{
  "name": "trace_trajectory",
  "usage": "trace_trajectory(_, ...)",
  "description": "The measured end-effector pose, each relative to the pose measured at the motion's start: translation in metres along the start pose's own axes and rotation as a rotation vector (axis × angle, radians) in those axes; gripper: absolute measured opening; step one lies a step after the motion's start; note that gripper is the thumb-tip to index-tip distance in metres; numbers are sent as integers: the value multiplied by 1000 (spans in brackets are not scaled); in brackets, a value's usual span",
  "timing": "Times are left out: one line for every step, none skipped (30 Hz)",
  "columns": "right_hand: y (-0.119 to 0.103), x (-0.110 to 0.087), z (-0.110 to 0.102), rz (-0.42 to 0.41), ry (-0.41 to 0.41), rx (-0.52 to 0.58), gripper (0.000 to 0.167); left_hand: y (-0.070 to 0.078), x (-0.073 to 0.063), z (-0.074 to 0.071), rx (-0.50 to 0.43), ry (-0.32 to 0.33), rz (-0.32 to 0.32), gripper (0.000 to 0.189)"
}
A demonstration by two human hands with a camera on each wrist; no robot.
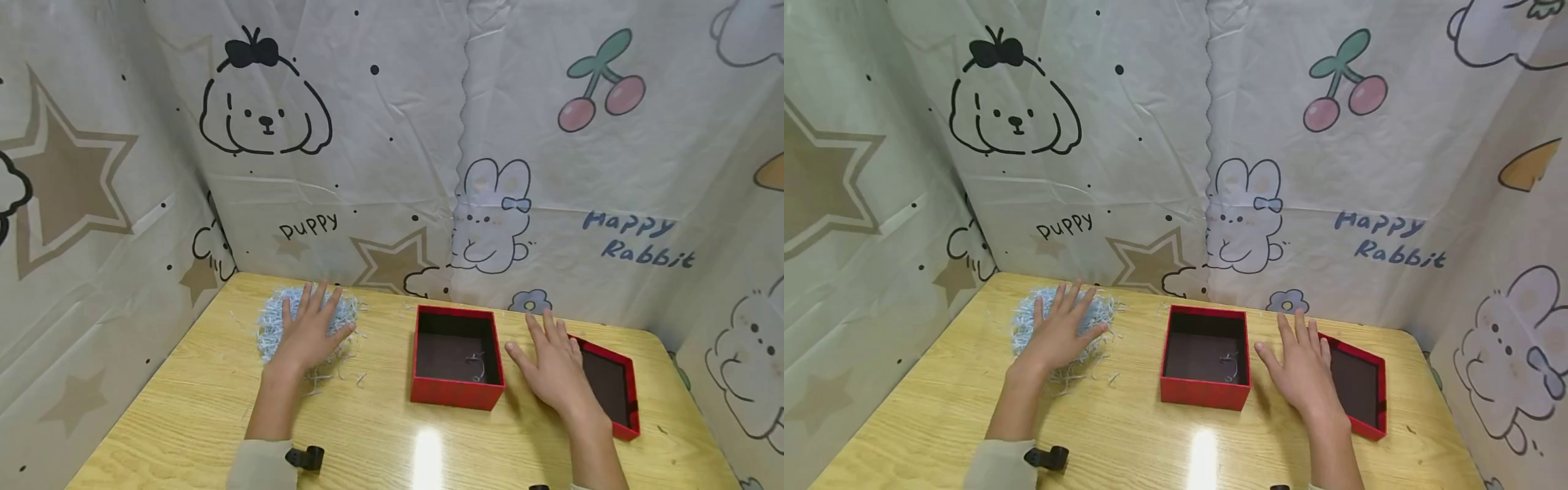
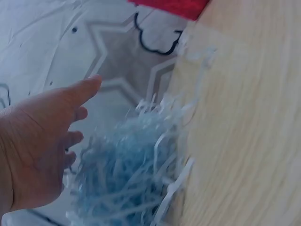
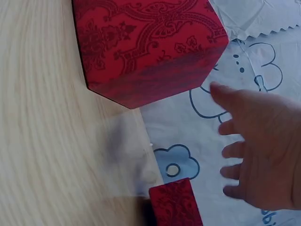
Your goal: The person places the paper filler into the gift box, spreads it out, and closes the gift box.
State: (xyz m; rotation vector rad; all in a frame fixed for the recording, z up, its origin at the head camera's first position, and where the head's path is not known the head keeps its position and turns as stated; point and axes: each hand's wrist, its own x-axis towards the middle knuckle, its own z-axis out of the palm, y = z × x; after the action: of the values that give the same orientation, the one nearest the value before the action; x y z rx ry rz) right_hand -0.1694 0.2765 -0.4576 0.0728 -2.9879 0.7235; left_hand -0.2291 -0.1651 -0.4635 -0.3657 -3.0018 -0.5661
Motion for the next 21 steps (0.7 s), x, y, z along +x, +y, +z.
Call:
trace_trajectory(-1, 1, 1, -8, 10, 27, 88, -4, 0, -2, -18, 7, 0, 83)
trace_trajectory(-1, 2, 1, -14, 21, 62, 87, -8, -1, -5, -41, 13, -4, 82)
trace_trajectory(-2, 3, 2, -20, 33, 99, 86, -13, -2, -8, -65, 22, -9, 81)
trace_trajectory(-2, 4, 4, -24, 44, 143, 85, -19, -3, -11, -91, 30, -17, 81)
trace_trajectory(-3, 6, 6, -28, 49, 195, 83, -24, -4, -14, -116, 40, -27, 80)
trace_trajectory(-4, 7, 8, -30, 52, 250, 81, -30, -6, -17, -148, 50, -37, 80)
trace_trajectory(-5, 8, 10, -31, 54, 295, 77, -36, -8, -20, -172, 58, -51, 80)
trace_trajectory(-6, 9, 13, -37, 61, 331, 74, -41, -10, -22, -196, 65, -67, 80)
trace_trajectory(-6, 10, 16, -41, 66, 361, 70, -47, -11, -24, -215, 67, -83, 80)
trace_trajectory(-7, 11, 19, -45, 72, 393, 66, -52, -13, -25, -234, 64, -97, 80)
trace_trajectory(-8, 12, 22, -46, 74, 417, 63, -56, -15, -27, -251, 59, -110, 80)
trace_trajectory(-9, 13, 25, -46, 81, 434, 59, -61, -16, -27, -260, 54, -121, 80)
trace_trajectory(-10, 13, 28, -45, 90, 447, 55, -65, -17, -28, -266, 44, -130, 80)
trace_trajectory(-12, 14, 30, -42, 96, 468, 51, -68, -19, -28, -275, 35, -135, 80)
trace_trajectory(-13, 14, 32, -35, 101, 490, 48, -70, -20, -28, -286, 26, -140, 79)
trace_trajectory(-14, 14, 34, -30, 108, 505, 46, -72, -21, -28, -295, 19, -140, 78)
trace_trajectory(-15, 14, 35, -23, 113, 517, 43, -74, -21, -28, -303, 15, -140, 76)
trace_trajectory(-16, 14, 36, -16, 119, 527, 42, -75, -21, -27, -307, 15, -136, 74)
trace_trajectory(-17, 14, 37, -7, 125, 535, 40, -75, -22, -27, -315, 16, -133, 71)
trace_trajectory(-17, 14, 39, 1, 131, 539, 40, -76, -22, -26, -313, 21, -130, 68)
trace_trajectory(-18, 13, 40, 9, 136, 539, 39, -77, -22, -25, -311, 28, -128, 65)
